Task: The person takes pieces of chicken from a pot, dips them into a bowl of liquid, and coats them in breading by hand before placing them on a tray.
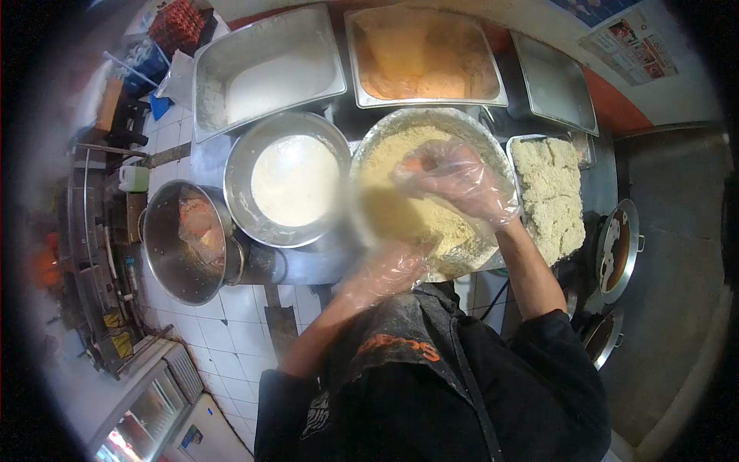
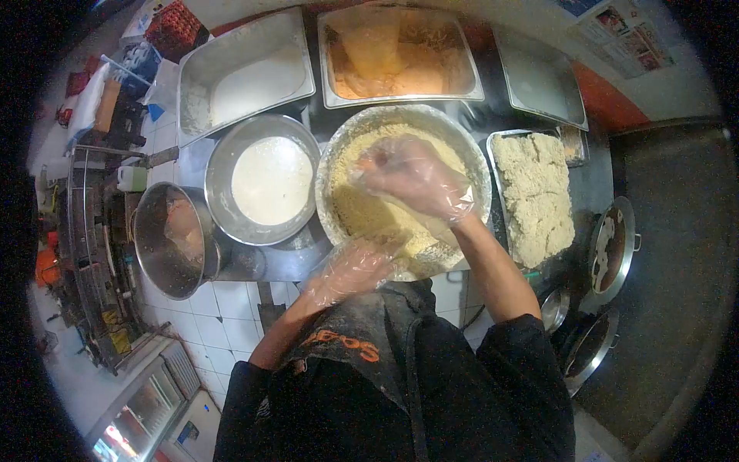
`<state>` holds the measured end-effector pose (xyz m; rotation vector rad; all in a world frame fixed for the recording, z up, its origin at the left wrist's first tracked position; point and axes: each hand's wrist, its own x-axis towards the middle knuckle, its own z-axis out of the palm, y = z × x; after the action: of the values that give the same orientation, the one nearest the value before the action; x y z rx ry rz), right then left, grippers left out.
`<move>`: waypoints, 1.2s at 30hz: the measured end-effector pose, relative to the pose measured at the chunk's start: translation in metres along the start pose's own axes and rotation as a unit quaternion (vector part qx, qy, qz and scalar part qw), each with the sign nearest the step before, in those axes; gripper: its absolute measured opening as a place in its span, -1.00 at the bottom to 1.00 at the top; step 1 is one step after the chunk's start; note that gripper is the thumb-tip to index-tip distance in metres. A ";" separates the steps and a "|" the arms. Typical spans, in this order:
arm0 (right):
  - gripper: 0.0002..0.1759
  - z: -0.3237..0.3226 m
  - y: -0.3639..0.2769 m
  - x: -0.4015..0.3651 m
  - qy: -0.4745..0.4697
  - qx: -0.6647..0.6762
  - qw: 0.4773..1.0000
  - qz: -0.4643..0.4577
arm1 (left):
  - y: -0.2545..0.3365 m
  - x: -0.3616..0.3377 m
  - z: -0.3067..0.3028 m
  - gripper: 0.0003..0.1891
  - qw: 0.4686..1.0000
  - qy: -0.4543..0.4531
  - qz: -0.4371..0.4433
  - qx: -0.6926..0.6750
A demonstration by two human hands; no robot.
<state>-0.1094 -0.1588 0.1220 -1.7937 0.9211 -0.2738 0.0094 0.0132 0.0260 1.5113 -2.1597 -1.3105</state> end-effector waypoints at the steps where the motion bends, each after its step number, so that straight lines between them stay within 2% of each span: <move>1: -0.61 0.000 0.015 -0.003 0.002 0.002 1.000 0.001 | -0.005 -0.001 0.007 -0.45 1.000 -0.003 0.001 0.001; 3: -0.57 -0.007 0.043 -0.012 0.072 0.091 0.993 -0.016 | -0.019 -0.002 0.029 -0.42 0.990 0.116 0.066 0.033; 4: -0.54 -0.022 0.043 -0.014 0.019 -0.012 0.998 0.058 | -0.019 0.001 0.030 -0.42 0.991 0.114 0.069 0.034; 5: -0.54 -0.028 0.043 -0.018 0.023 -0.010 0.998 0.060 | -0.017 0.005 0.032 -0.38 0.984 0.155 0.066 -0.064; 6: -0.47 -0.034 0.041 -0.024 0.007 -0.125 0.984 0.123 | -0.016 0.008 0.034 -0.32 0.965 0.195 0.062 -0.162; 7: -0.36 -0.039 0.038 -0.029 -0.009 -0.238 0.954 0.183 | -0.008 0.010 0.027 -0.32 0.966 0.193 0.063 -0.162; 8: -0.33 -0.039 0.043 -0.038 0.012 -0.253 0.951 0.180 | 0.007 0.010 0.013 -0.27 0.985 0.166 -0.025 0.033; 9: -0.35 -0.025 0.116 -0.053 0.068 -0.102 0.981 0.151 | 0.016 0.012 0.006 -0.21 0.959 0.131 -0.111 0.225; 10: -0.36 -0.011 0.187 -0.067 0.116 0.072 0.985 0.107 | 0.012 0.019 0.012 -0.16 0.962 0.132 -0.171 0.169; 11: -0.36 0.003 0.257 -0.082 0.148 0.221 0.962 0.056 | 0.019 0.024 0.003 -0.16 0.962 0.129 -0.170 0.170; 12: -0.34 0.001 0.205 -0.085 0.092 -0.007 0.988 0.126 | 0.031 0.029 -0.015 -0.17 0.969 0.063 -0.214 0.104; 13: -0.32 0.000 0.125 -0.077 0.029 -0.235 0.953 0.189 | 0.037 0.035 -0.025 -0.17 0.966 -0.004 -0.255 0.037; 14: -0.31 0.007 0.088 -0.068 -0.014 -0.208 0.936 0.283 | 0.035 0.042 -0.022 -0.17 0.967 -0.011 -0.252 0.042; 15: -0.29 0.015 0.069 -0.058 -0.058 -0.180 0.910 0.369 | 0.028 0.047 -0.018 -0.17 0.965 -0.004 -0.261 -0.017; 16: -0.29 0.024 0.068 -0.057 -0.055 -0.177 0.910 0.370 | 0.022 0.052 -0.014 -0.18 0.960 0.003 -0.270 -0.075; 17: -0.27 0.034 0.071 -0.059 -0.050 -0.166 0.906 0.386 | 0.019 0.058 -0.012 -0.18 0.960 0.001 -0.269 -0.073; 19: -0.24 0.049 0.092 -0.067 -0.048 -0.153 0.902 0.400 | 0.016 0.064 -0.008 -0.19 0.916 0.080 -0.315 -0.233; 20: -0.23 0.054 0.113 -0.074 0.050 -0.027 0.945 0.321 | 0.016 0.058 -0.006 -0.19 0.916 0.079 -0.318 -0.231; 21: -0.21 0.057 0.134 -0.080 0.149 0.100 0.956 0.231 | 0.017 0.049 -0.003 -0.20 0.923 0.144 -0.219 -0.281; 22: -0.21 0.054 0.158 -0.082 0.150 0.102 0.955 0.233 | 0.017 0.044 -0.002 -0.21 0.915 0.205 -0.114 -0.327; 23: -0.21 0.046 0.182 -0.083 0.185 0.062 0.975 0.109 | 0.027 0.044 -0.013 -0.21 0.915 0.202 -0.115 -0.330; 24: -0.20 0.044 0.194 -0.087 0.214 0.023 0.976 -0.013 | 0.044 0.041 -0.032 -0.19 0.936 0.185 -0.165 -0.249; 25: -0.20 0.036 0.176 -0.089 0.215 0.025 0.976 -0.007 | 0.052 0.037 -0.043 -0.17 0.949 0.167 -0.210 -0.163; 26: -0.20 0.016 0.138 -0.080 0.112 0.006 0.976 0.186 | 0.004 0.032 0.008 -0.17 0.959 0.253 -0.071 -0.107; 27: -0.21 0.009 0.115 -0.072 0.004 -0.011 0.929 0.371 | -0.034 0.042 0.043 -0.17 0.959 0.255 -0.070 -0.105; 28: -0.20 0.027 0.110 -0.076 0.034 -0.055 0.946 0.317 | -0.064 0.047 0.074 -0.17 0.959 0.182 -0.104 -0.188; 29: -0.20 0.043 0.119 -0.077 0.034 -0.056 0.946 0.316 | -0.077 0.051 0.086 -0.16 0.947 0.108 -0.136 -0.269; 30: -0.17 0.061 0.139 -0.075 0.035 -0.070 0.944 0.321 | 0.021 0.062 -0.007 -0.22 0.952 -0.010 -0.303 -0.034; 31: -0.13 0.076 0.159 -0.076 0.033 -0.082 0.941 0.328 | -0.002 0.060 0.013 -0.22 0.952 -0.012 -0.304 -0.035; 32: -0.10 0.080 0.174 -0.075 -0.010 0.002 0.935 0.355 | -0.045 0.057 0.048 -0.22 0.916 0.024 -0.316 -0.244; 33: -0.10 0.074 0.162 -0.072 -0.010 0.001 0.936 0.352 | -0.070 0.057 0.065 -0.21 0.840 0.062 -0.311 -0.440; 34: -0.08 0.063 0.138 -0.072 0.076 0.119 0.928 0.346 | -0.046 0.055 0.043 -0.21 0.840 0.065 -0.311 -0.439; 35: -0.06 0.060 0.123 -0.076 0.159 0.237 0.896 0.339 | 0.005 0.045 0.004 -0.19 0.858 0.200 -0.251 -0.401; 36: -0.14 0.052 0.127 -0.073 0.173 0.337 0.837 0.395 | 0.036 0.034 -0.013 -0.13 0.856 0.324 -0.190 -0.354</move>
<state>-0.1872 -0.0905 0.0054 -0.6279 1.5120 -0.3335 -0.0218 -0.0193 0.0497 1.7171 -0.8515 -1.2318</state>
